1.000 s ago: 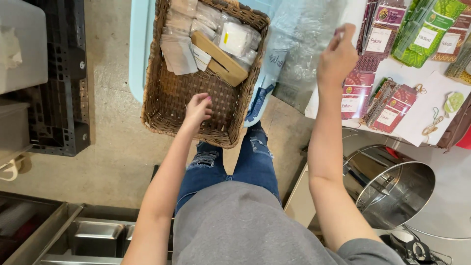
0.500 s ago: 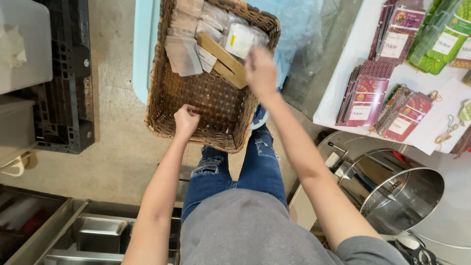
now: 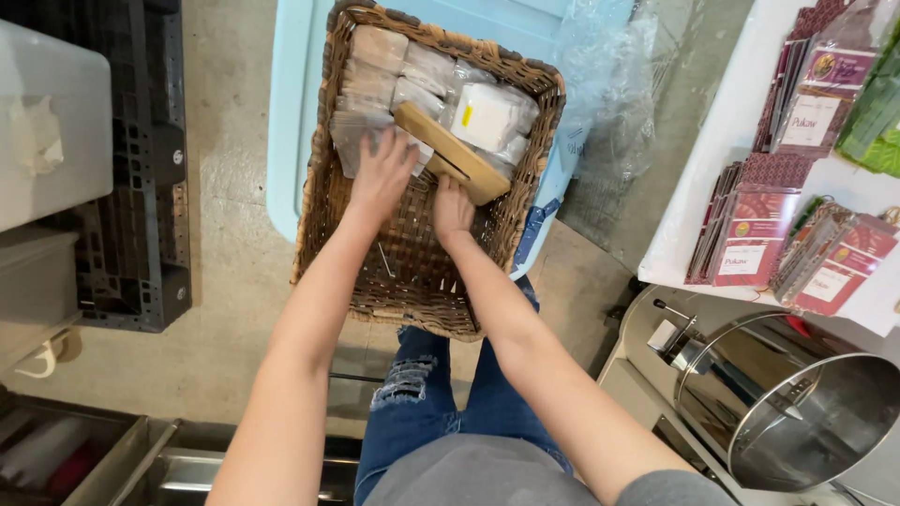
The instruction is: The person repeatedly picks small labeled packs from a wicker basket and places them on a white table, arranging them into neat rows by color and label. They also handle a clear plastic bag and a white rectangular item from the basket, placing them back inside. The task involves sorting and organizing the packs on the table.
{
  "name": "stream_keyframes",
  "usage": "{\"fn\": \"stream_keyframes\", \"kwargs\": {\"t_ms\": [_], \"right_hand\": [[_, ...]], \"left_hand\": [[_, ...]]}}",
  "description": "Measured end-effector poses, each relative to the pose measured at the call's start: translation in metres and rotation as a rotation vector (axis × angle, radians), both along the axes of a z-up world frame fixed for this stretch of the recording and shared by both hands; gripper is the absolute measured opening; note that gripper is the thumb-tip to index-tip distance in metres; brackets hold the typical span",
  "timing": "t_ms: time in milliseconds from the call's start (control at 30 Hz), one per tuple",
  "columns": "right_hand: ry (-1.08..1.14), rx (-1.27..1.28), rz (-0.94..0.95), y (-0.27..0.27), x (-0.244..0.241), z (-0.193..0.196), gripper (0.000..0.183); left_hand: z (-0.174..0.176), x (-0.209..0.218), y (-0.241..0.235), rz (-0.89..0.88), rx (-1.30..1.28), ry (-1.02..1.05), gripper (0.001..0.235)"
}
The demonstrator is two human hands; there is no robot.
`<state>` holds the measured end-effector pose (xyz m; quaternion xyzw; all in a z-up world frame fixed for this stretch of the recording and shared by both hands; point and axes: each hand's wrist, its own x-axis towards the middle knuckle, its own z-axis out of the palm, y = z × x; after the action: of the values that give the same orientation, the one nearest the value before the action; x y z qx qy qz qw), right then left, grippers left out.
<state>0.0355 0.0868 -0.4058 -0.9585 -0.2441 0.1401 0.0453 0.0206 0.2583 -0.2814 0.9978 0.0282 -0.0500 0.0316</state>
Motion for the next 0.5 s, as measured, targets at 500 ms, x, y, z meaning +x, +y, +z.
{"fn": "stream_keyframes", "kwargs": {"t_ms": [500], "right_hand": [[0.099, 0.367, -0.267, 0.016, -0.017, -0.034, 0.004]], "left_hand": [[-0.097, 0.016, 0.028, -0.244, 0.174, -0.243, 0.034]]}}
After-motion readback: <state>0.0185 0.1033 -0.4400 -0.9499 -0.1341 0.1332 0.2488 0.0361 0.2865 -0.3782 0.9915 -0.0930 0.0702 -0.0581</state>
